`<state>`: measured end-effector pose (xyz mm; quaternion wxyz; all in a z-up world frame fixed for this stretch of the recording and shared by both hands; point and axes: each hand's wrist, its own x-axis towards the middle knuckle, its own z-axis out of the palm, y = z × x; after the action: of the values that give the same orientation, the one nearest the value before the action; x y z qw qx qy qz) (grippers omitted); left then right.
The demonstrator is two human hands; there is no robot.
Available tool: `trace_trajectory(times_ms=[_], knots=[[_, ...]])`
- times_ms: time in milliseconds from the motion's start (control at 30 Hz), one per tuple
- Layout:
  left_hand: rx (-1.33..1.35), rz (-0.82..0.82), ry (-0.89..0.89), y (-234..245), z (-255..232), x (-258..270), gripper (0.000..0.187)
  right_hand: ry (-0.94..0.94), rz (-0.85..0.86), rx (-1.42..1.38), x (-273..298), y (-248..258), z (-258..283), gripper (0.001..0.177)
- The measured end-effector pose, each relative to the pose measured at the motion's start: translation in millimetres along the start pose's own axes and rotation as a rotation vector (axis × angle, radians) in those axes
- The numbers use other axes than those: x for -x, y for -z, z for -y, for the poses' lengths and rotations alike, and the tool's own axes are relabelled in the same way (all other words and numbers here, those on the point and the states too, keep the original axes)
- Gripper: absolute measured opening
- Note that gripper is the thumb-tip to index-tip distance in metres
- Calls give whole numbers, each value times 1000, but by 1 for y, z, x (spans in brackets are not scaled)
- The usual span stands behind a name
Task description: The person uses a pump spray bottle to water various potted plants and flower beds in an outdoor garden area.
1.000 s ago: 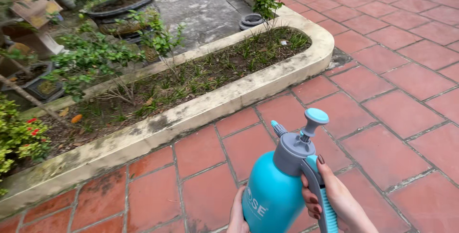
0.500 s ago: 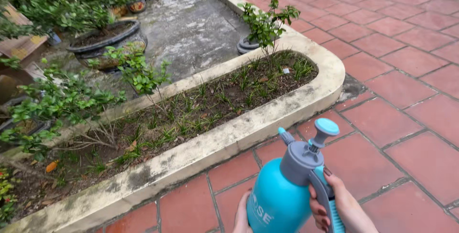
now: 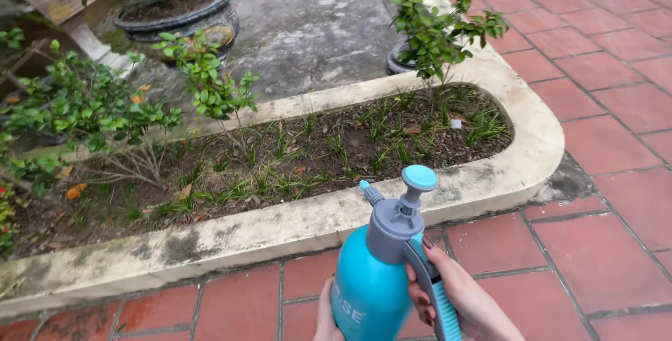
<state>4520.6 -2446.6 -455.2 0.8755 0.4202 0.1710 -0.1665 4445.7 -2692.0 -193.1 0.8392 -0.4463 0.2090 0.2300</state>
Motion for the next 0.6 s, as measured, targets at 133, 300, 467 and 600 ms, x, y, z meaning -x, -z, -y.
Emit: trace_trajectory(times_ms=[133, 300, 467, 600], knots=[[35, -90, 66, 5, -8, -63, 35, -137, 135, 25, -57, 9, 52, 53], [261, -266, 161, -10, -41, -134, 46, -203, 199, 47, -146, 3, 105, 60], [404, -286, 289, -73, -123, -198, 54, -140, 153, 144, -244, -20, 171, 65], [341, -243, 267, -104, -194, -252, 55, -80, 208, 148, -303, -41, 225, 65]])
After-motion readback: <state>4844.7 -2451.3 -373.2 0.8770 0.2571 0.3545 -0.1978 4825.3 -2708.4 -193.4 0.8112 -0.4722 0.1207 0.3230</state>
